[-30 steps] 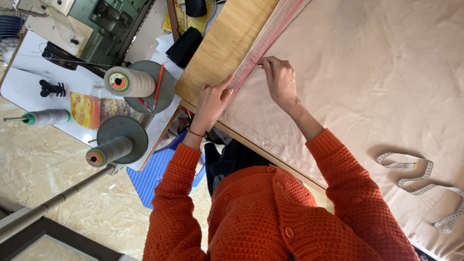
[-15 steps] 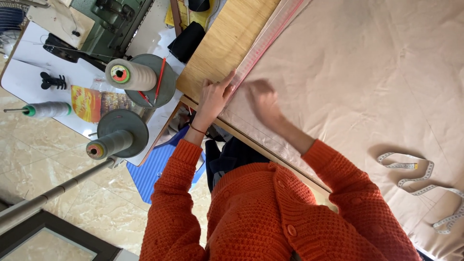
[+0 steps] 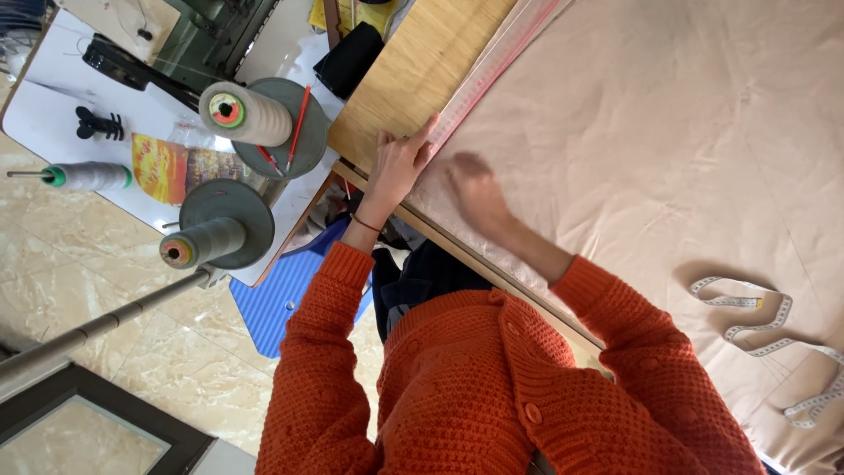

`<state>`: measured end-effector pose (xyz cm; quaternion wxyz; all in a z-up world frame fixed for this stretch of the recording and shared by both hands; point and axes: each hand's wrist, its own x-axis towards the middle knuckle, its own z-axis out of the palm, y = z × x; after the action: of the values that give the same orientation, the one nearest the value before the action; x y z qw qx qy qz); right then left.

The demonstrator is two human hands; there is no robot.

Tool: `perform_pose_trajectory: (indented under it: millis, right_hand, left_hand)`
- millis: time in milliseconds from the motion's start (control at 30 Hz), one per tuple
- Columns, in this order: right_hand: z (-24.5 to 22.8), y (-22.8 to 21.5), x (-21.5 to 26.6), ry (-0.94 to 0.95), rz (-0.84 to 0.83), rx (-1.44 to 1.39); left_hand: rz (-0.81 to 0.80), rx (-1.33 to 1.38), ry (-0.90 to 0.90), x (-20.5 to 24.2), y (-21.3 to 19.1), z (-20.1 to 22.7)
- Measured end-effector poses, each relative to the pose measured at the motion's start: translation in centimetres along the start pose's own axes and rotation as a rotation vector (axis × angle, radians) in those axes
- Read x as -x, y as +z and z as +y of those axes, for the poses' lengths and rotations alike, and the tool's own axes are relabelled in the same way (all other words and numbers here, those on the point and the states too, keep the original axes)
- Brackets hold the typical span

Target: The person uses a long ruler and a pen to draw straight lines on a large piece of beige fabric laid out on a wooden table. They then use a pair of large shears to cut the fabric along the marked lines, separating a section of the material.

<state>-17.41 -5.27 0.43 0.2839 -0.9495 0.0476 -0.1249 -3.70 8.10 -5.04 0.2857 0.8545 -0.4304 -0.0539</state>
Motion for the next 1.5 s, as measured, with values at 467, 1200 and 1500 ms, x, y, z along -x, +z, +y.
perform_pose_trajectory:
  millis: [467, 1200, 1500]
  right_hand:
    - [1.2, -5.6, -3.8, 0.107, 0.114, -0.088]
    - [1.8, -0.8, -2.3, -0.023, 0.145, 0.005]
    - [1.1, 0.1, -1.3, -0.035, 0.16, -0.026]
  left_hand:
    - [-0.032, 0.165, -0.027, -0.6, -3.7, 2.1]
    - [0.075, -0.045, -0.013, 0.1, -0.3, 0.8]
    - [0.055, -0.021, 0.023, 0.1, -0.5, 0.8]
